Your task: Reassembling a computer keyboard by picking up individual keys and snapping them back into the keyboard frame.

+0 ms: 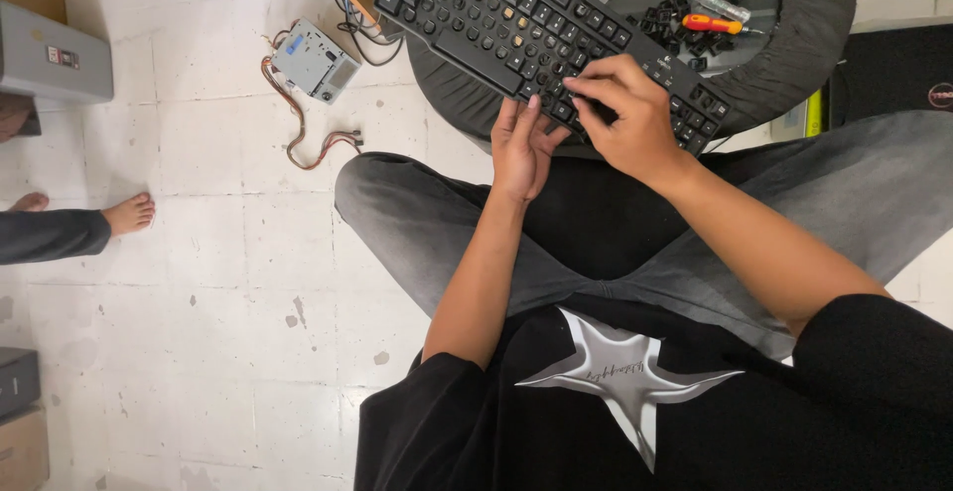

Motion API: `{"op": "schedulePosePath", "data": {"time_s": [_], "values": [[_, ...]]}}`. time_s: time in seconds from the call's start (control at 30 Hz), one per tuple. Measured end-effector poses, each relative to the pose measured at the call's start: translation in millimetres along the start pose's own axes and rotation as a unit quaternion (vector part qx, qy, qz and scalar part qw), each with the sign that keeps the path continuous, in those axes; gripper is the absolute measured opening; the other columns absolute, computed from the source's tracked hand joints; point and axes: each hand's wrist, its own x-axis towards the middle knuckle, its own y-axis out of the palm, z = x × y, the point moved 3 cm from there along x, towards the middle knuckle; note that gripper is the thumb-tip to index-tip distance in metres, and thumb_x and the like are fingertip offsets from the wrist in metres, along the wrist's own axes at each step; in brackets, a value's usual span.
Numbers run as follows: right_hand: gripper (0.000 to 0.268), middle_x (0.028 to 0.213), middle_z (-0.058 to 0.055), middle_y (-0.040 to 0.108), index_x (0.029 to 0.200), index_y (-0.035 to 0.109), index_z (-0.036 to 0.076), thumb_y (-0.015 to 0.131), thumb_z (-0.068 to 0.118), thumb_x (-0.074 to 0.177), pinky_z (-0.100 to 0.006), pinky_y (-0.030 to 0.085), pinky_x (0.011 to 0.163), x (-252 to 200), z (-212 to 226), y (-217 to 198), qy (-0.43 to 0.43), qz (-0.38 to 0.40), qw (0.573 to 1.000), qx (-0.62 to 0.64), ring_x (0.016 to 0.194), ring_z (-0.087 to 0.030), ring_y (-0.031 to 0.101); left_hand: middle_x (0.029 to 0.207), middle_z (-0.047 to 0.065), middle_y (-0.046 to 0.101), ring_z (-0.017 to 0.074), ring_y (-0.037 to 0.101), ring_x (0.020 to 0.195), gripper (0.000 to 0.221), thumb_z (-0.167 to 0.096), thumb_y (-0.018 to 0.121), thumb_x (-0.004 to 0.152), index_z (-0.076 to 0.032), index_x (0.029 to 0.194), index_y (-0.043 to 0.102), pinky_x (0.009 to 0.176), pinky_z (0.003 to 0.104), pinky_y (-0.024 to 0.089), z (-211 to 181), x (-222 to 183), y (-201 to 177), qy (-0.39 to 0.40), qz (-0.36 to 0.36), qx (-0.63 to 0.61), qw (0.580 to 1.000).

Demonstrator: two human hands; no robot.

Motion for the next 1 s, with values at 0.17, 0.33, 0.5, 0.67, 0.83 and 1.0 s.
{"op": "schedulePosePath", "data": {"time_s": [0.17, 0.33, 0.5, 0.67, 0.83, 1.0], "values": [[0.030, 0.098, -0.016, 0.070, 0.114, 0.077, -0.007, 0.077, -0.021, 0.087, -0.038, 0.060, 0.069, 1.8, 2.3, 8.3, -0.031, -0.056, 0.998, 0.008, 0.084, -0.034, 0.073, 0.141, 0.018, 0.063, 0.0377, 0.070, 0.115, 0.049, -0.012, 0.061, 0.110, -0.013, 0.157, 0.047, 0.082, 0.057, 0.065, 90.0, 35.1, -116.4, 0.064, 0.013, 0.020, 0.998], [0.016, 0.100, -0.015, 0.073, 0.102, 0.079, -0.006, 0.076, -0.018, 0.092, -0.035, 0.058, 0.065, 5.5, 8.0, 9.8, -0.046, -0.040, 0.998, 0.001, 0.084, -0.031, 0.073, 0.142, 0.018, 0.062, 0.0358, 0.069, 0.117, 0.051, -0.010, 0.060, 0.110, -0.012, 0.158, 0.044, 0.085, 0.053, 0.065, 109.2, 35.0, -135.5, 0.066, 0.015, 0.016, 0.998], [0.017, 0.102, -0.017, 0.071, 0.103, 0.079, -0.008, 0.071, -0.019, 0.093, -0.038, 0.061, 0.067, 5.5, 11.0, 14.3, -0.059, -0.020, 0.998, -0.033, 0.087, -0.033, 0.072, 0.137, 0.021, 0.065, 0.0332, 0.071, 0.113, 0.055, -0.005, 0.061, 0.108, -0.010, 0.159, 0.042, 0.081, 0.048, 0.067, 99.4, 28.0, -120.8, 0.081, 0.022, 0.026, 0.996], [0.020, 0.100, -0.018, 0.069, 0.112, 0.077, -0.009, 0.072, -0.016, 0.094, -0.039, 0.061, 0.069, 7.0, 18.1, 20.3, -0.089, -0.017, 0.995, -0.034, 0.089, -0.035, 0.072, 0.134, 0.023, 0.067, 0.0341, 0.071, 0.113, 0.057, 0.001, 0.061, 0.106, -0.009, 0.159, 0.044, 0.081, 0.051, 0.066, 75.0, 20.7, -94.5, 0.103, 0.024, 0.044, 0.993], [0.038, 0.098, -0.018, 0.074, 0.126, 0.069, -0.016, 0.077, -0.019, 0.089, -0.039, 0.061, 0.075, 6.1, 21.5, 19.4, -0.093, -0.026, 0.995, 0.002, 0.090, -0.032, 0.073, 0.133, 0.026, 0.066, 0.0344, 0.072, 0.111, 0.060, 0.006, 0.061, 0.103, -0.006, 0.159, 0.042, 0.076, 0.049, 0.067, 46.3, 6.1, -64.9, 0.119, 0.008, 0.053, 0.991], [0.034, 0.093, -0.015, 0.078, 0.117, 0.072, -0.013, 0.080, -0.019, 0.085, -0.039, 0.062, 0.077, 7.4, 27.3, 24.3, -0.105, -0.026, 0.994, 0.019, 0.089, -0.032, 0.075, 0.118, 0.026, 0.071, 0.0337, 0.075, 0.101, 0.055, 0.010, 0.056, 0.097, -0.001, 0.151, 0.047, 0.070, 0.048, 0.067, 48.8, 6.9, -84.6, 0.141, -0.042, 0.105, 0.983]]}}
